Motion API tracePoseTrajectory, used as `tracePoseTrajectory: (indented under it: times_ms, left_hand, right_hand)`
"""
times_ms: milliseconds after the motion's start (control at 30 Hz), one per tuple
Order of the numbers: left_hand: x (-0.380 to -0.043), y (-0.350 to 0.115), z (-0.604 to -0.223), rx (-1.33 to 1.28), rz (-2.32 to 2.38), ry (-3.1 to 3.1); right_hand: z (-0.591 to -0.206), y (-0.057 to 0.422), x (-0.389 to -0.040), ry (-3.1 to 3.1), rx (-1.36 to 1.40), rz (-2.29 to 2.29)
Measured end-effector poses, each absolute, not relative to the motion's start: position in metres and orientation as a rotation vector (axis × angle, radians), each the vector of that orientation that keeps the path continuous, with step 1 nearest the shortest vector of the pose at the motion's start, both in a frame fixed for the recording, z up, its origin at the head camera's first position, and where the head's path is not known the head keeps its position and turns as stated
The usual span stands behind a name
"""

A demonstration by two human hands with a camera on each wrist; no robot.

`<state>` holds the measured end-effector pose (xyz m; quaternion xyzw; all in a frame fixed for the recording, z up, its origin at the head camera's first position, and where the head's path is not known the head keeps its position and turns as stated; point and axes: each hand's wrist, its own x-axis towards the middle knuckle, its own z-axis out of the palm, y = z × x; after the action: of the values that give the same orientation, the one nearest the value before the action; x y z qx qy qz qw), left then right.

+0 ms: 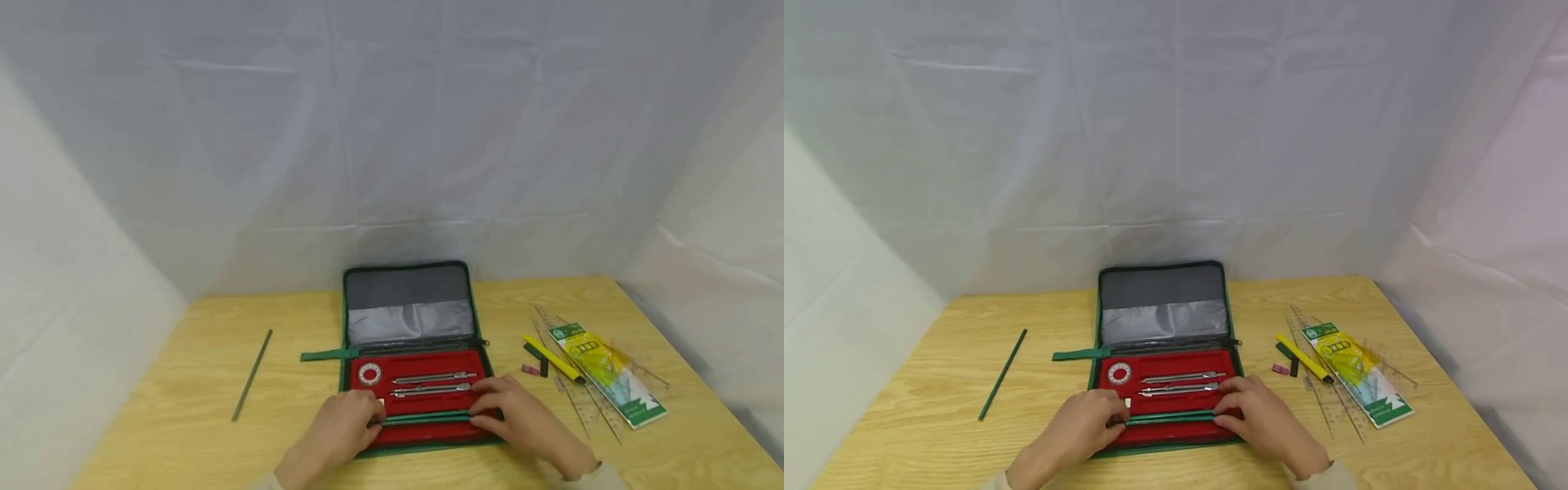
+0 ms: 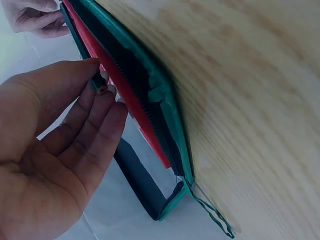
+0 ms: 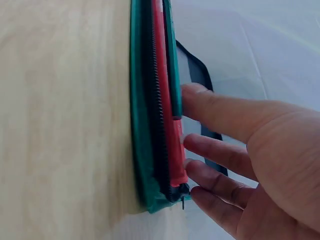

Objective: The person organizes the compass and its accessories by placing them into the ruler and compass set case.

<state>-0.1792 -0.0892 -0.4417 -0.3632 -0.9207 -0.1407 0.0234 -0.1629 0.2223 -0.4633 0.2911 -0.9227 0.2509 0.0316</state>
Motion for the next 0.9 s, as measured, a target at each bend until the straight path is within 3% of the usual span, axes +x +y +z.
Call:
tracePoseTrajectory:
  times_ms: [900]
  left_hand:
    - [-0.182, -0.095, -0.440, -1.026, -0.492, -2.908]
  right_hand:
    - [-0.466, 0.206, -0.162, -2.865, 0.620, 0.557]
